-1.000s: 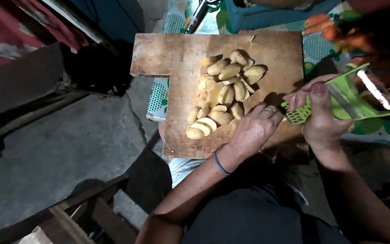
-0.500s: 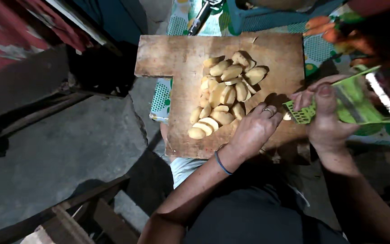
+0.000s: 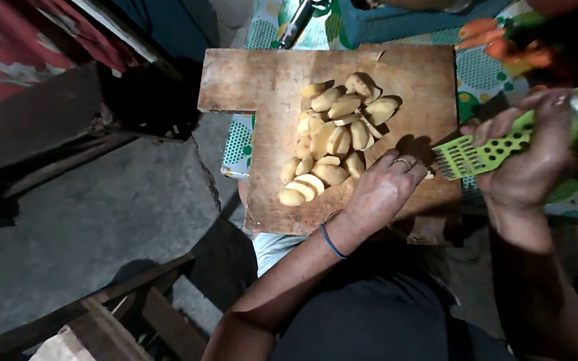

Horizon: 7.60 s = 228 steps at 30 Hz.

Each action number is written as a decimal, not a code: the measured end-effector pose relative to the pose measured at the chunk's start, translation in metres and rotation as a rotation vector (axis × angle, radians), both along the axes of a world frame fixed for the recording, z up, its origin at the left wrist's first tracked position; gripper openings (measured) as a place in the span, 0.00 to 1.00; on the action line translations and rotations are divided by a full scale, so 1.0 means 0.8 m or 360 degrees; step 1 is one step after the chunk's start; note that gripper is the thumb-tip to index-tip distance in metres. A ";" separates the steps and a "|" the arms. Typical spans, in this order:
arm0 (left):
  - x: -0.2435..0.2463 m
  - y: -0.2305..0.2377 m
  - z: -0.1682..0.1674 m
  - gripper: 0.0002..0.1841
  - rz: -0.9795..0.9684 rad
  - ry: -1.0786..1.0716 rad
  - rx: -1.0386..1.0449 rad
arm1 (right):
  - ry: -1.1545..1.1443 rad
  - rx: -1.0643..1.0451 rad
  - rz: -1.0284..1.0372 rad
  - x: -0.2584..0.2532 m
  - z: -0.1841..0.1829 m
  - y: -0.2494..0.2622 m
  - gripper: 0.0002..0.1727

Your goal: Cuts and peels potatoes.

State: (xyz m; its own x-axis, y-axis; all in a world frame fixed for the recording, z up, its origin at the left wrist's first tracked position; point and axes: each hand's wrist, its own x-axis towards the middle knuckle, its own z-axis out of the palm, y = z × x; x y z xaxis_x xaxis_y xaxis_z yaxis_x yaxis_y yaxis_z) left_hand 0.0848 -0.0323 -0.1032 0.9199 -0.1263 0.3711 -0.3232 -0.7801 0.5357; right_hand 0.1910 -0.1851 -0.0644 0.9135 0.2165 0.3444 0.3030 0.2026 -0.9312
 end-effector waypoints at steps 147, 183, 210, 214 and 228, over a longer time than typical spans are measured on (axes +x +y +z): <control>0.046 -0.003 0.025 0.05 -0.0050 0.0305 0.0049 | -0.0352 -0.0025 -0.0123 -0.020 0.004 0.008 0.04; 0.048 0.000 0.013 0.06 -0.0174 0.0181 -0.0018 | 0.0049 0.0007 -0.0187 0.008 -0.010 -0.013 0.19; 0.031 0.051 0.077 0.08 0.0281 0.0263 0.0567 | 0.0166 0.0213 0.0010 0.009 -0.019 0.002 0.14; 0.056 0.051 0.071 0.09 0.0340 0.0572 0.0831 | 0.0150 0.0075 -0.0141 0.049 -0.020 -0.036 0.21; 0.036 0.022 0.068 0.08 -0.0058 0.0676 -0.0750 | -0.0131 0.0070 -0.0084 0.027 -0.004 -0.033 0.17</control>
